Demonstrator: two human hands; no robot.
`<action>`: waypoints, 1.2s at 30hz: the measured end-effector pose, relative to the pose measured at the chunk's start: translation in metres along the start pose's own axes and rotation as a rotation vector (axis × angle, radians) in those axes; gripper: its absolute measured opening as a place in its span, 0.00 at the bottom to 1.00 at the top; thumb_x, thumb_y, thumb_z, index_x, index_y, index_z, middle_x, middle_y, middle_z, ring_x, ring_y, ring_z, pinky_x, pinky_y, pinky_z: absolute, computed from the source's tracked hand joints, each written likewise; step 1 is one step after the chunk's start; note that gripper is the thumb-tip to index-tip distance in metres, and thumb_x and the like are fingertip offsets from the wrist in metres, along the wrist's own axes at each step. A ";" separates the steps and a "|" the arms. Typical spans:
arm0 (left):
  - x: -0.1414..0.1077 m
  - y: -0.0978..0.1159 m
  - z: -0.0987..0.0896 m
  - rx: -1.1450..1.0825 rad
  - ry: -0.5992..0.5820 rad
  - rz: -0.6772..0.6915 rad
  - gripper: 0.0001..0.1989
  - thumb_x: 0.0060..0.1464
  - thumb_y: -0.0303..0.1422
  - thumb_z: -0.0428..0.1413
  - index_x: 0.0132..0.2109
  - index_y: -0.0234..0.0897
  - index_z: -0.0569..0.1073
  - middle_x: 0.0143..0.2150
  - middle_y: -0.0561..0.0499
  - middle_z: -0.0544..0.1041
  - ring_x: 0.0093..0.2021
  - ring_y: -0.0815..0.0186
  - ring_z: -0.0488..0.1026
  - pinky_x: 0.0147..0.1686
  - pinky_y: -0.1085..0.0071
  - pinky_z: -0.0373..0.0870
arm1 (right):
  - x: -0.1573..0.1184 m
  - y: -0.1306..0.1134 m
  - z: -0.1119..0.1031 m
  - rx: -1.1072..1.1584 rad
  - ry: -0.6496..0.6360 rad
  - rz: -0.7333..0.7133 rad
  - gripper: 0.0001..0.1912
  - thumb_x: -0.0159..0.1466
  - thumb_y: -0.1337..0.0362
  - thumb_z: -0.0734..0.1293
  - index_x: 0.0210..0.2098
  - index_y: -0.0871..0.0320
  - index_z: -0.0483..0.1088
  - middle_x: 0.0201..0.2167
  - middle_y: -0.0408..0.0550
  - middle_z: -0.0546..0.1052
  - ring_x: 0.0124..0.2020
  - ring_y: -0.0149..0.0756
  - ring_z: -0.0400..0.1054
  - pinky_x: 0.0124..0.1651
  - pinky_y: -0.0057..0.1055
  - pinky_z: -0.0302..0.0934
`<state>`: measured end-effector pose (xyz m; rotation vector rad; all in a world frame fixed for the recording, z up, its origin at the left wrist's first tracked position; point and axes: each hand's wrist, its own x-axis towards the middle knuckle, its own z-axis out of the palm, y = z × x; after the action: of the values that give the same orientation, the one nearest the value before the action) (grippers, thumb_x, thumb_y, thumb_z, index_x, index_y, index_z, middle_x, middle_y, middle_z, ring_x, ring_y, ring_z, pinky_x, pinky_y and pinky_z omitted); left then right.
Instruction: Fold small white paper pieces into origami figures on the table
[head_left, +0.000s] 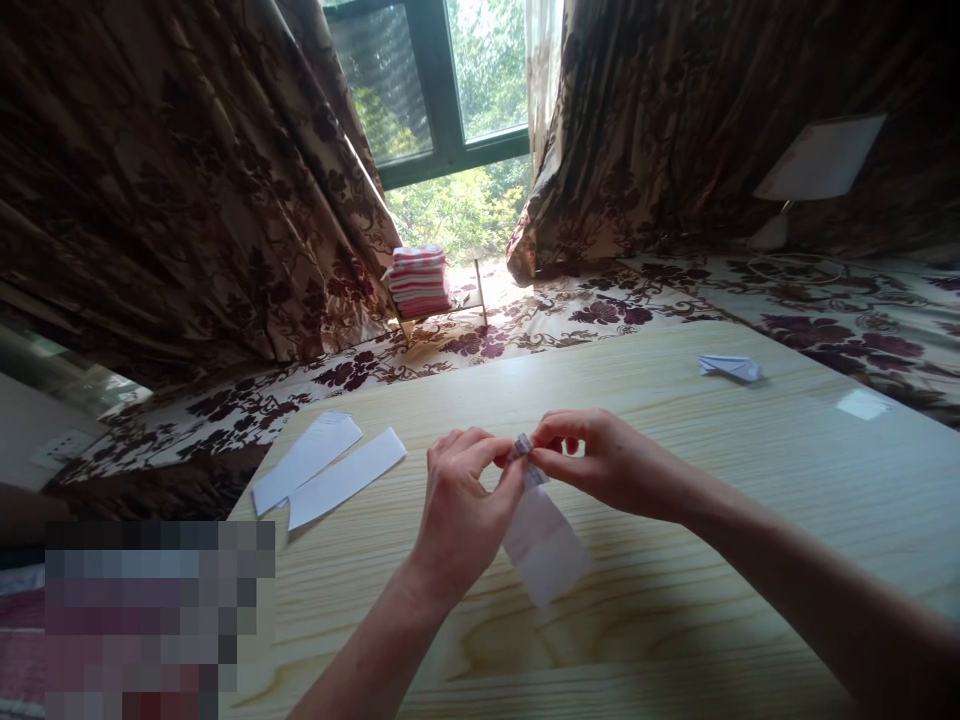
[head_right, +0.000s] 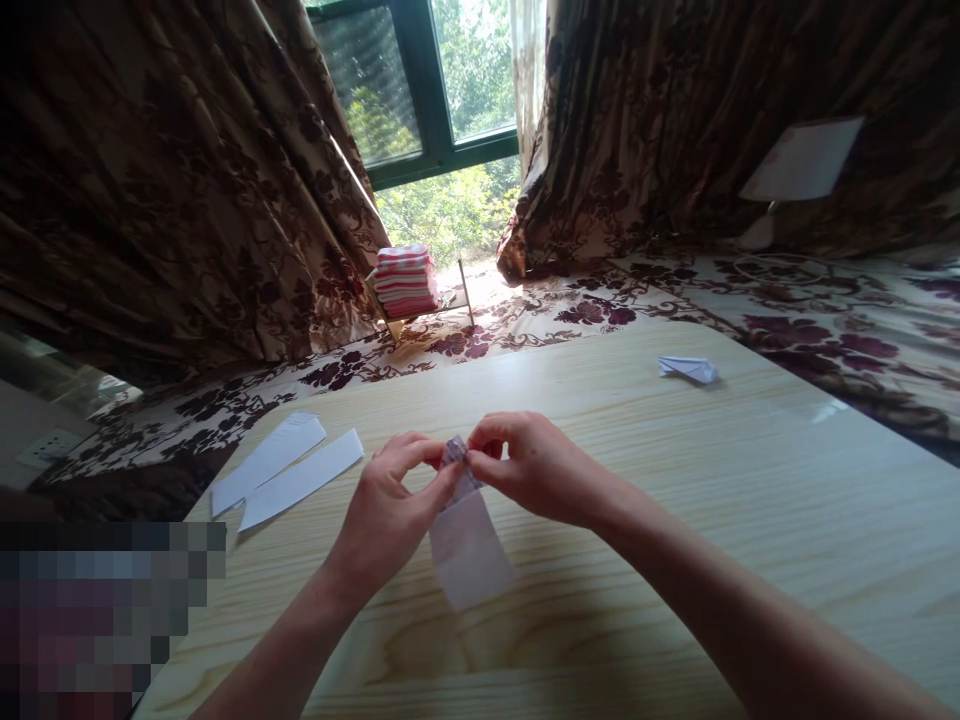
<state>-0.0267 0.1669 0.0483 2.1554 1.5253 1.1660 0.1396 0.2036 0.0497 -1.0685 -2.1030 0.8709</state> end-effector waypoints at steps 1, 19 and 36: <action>0.000 0.000 0.000 -0.019 -0.028 -0.032 0.05 0.54 0.28 0.57 0.31 0.37 0.77 0.28 0.51 0.76 0.34 0.63 0.70 0.41 0.64 0.62 | 0.000 0.000 0.000 -0.003 0.005 0.001 0.10 0.59 0.65 0.64 0.26 0.60 0.74 0.23 0.43 0.74 0.27 0.31 0.64 0.30 0.26 0.57; 0.000 -0.002 0.000 0.072 0.014 0.090 0.08 0.52 0.24 0.56 0.28 0.38 0.76 0.25 0.53 0.74 0.32 0.65 0.69 0.43 0.63 0.61 | 0.001 -0.005 0.000 0.034 -0.011 0.064 0.11 0.59 0.63 0.63 0.25 0.61 0.73 0.23 0.42 0.72 0.26 0.29 0.61 0.28 0.25 0.54; -0.002 -0.005 0.004 0.099 -0.009 0.156 0.08 0.52 0.23 0.56 0.29 0.38 0.77 0.26 0.52 0.75 0.32 0.64 0.68 0.45 0.61 0.60 | 0.000 -0.003 0.003 0.005 -0.025 0.082 0.13 0.59 0.63 0.62 0.21 0.60 0.67 0.18 0.39 0.66 0.22 0.27 0.56 0.23 0.24 0.49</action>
<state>-0.0276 0.1678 0.0417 2.3787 1.4625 1.1476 0.1363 0.2019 0.0500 -1.1540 -2.0891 0.9325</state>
